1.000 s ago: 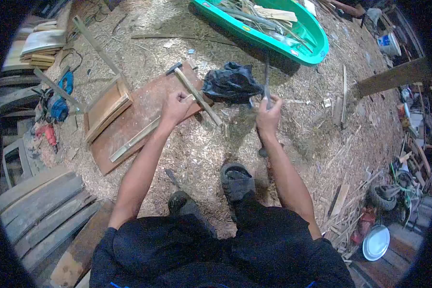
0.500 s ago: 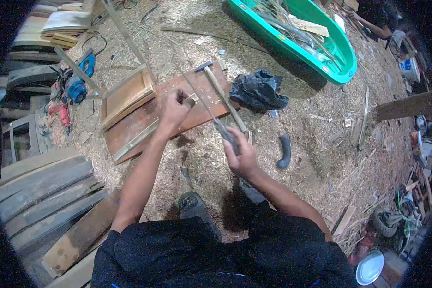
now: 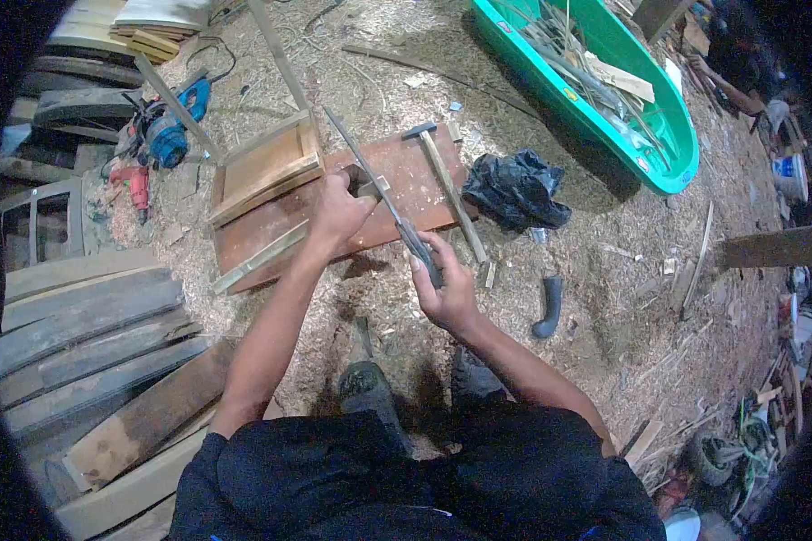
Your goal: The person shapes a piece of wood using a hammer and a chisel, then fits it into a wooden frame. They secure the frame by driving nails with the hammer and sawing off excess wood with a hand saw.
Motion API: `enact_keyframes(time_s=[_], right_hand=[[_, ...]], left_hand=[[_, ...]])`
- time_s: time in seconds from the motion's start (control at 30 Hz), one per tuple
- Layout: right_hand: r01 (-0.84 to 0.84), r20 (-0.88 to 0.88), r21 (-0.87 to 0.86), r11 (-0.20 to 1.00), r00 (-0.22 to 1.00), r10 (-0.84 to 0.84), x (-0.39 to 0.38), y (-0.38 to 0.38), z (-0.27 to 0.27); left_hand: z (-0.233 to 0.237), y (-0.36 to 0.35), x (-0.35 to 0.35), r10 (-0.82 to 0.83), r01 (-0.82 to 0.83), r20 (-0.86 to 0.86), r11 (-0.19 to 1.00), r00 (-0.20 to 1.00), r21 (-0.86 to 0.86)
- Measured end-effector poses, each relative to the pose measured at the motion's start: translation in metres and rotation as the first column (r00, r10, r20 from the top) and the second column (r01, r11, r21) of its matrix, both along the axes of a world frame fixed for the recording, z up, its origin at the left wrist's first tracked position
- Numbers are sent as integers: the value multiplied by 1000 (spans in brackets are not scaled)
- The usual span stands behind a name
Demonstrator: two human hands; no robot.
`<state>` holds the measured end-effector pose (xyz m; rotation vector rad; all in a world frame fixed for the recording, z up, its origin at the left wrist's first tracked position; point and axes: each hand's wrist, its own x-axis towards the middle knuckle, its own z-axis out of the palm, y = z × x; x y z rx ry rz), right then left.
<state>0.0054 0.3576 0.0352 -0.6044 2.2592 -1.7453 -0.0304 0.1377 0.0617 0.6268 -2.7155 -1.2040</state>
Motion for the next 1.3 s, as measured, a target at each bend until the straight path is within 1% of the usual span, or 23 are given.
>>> enact_keyframes(time_s=[0.07,0.17,0.27,0.37,0.47,0.57,0.67,0.77,0.8,0.83,0.87,0.93,0.97,1.0,1.07,1.1,1.13,1.17,1.23,1.27,1.3], right_hand=[[6,7,0,1000,1000,-6,-1,-2,0],[10,-3,0,1000,1000,-10,-1,-2,-9],[16,14,-37,999,1000,-15,-1,-2,-6],[12,28,-19,1000,1000,-11,0,3,-9],[10,-2,-13,1000,1000,-10,0,5,-14],[11,0,-8,1000,1000,-11,5,8,-10],[11,45,1,1000,999,-11,6,12,-21],[64,33,-247,967,998,-57,7,12,-19],[99,32,-259,961,995,-94,4,10,-10],[148,-81,-294,944,981,-178,-2,3,-14],[159,-4,-238,958,986,-165,-8,4,-11],[166,136,-180,970,980,-143,-15,3,-4],[165,197,-177,970,972,-129,-18,2,-3],[160,257,-173,972,960,-112,-19,1,-2],[140,194,-156,978,975,-108,-15,0,-22],[130,164,-147,981,981,-105,-12,0,-30],[143,186,-167,976,976,-111,-5,-4,-26],[133,179,-116,984,977,-111,-1,-4,-28],[119,170,-8,993,979,-116,6,-1,-40],[118,150,-23,993,982,-113,9,0,-47],[113,173,-22,993,979,-107,10,0,-48]], left_hand=[[7,1,1,8,-8,-5,1000,1000,4],[10,2,-1,16,-16,4,995,1000,103],[-13,0,-5,31,-22,-58,988,998,155],[5,5,-2,23,-19,-28,988,999,152],[1,5,-4,30,-25,-40,991,999,129],[-18,-11,-9,16,-8,-46,987,999,163],[-8,-7,-7,-22,24,-25,995,999,93],[-6,-8,-6,-15,16,-18,998,1000,60],[-6,-8,-4,-13,16,-33,997,999,73],[-7,-9,-2,-12,16,-45,996,999,86],[-6,-10,-1,-13,19,-58,995,998,96],[-9,-8,3,6,7,-116,993,993,116],[-11,-8,4,19,0,-146,992,989,128],[-15,-8,5,-31,27,-184,999,982,-26],[-29,-11,9,-136,54,-231,943,963,-330],[-45,-15,11,-159,50,-244,914,957,-402],[-67,-21,11,-184,45,-253,880,950,-472],[-85,-25,12,-213,41,-260,841,942,-539],[-103,-25,17,-232,67,-246,842,941,-535],[-111,-24,20,-243,83,-238,842,940,-532],[-110,-24,20,-255,89,-251,845,934,-528]])
